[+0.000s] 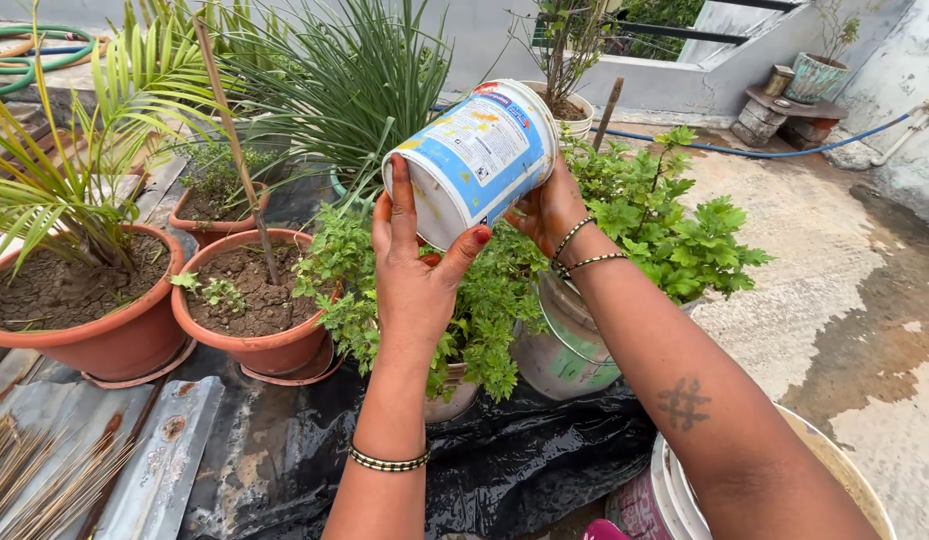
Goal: Rinsing out a small paint container and inspecting plants in a rooftop garden.
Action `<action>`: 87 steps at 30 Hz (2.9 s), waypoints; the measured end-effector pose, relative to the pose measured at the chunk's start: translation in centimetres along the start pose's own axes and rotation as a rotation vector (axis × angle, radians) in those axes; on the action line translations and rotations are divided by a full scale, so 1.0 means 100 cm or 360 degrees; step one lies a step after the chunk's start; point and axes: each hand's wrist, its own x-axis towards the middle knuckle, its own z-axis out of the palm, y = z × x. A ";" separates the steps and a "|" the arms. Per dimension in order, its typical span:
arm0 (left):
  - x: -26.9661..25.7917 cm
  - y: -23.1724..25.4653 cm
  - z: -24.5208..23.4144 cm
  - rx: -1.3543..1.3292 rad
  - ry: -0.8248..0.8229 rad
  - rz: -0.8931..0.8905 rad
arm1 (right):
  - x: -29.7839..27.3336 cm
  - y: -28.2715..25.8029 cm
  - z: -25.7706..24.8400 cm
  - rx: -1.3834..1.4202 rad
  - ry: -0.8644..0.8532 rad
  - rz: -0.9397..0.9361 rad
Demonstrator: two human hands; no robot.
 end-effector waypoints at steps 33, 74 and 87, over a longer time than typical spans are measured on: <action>0.013 -0.001 -0.051 0.0128 0.0169 -0.0039 | 0.017 0.018 0.061 0.0038 -0.0220 0.0150; 0.007 -0.012 -0.019 -0.0215 0.0042 0.0006 | -0.006 -0.007 0.014 -0.0146 -0.0294 0.0066; 0.002 -0.003 0.002 -0.0008 0.0045 -0.0171 | -0.013 -0.002 -0.001 0.0085 -0.0168 -0.0064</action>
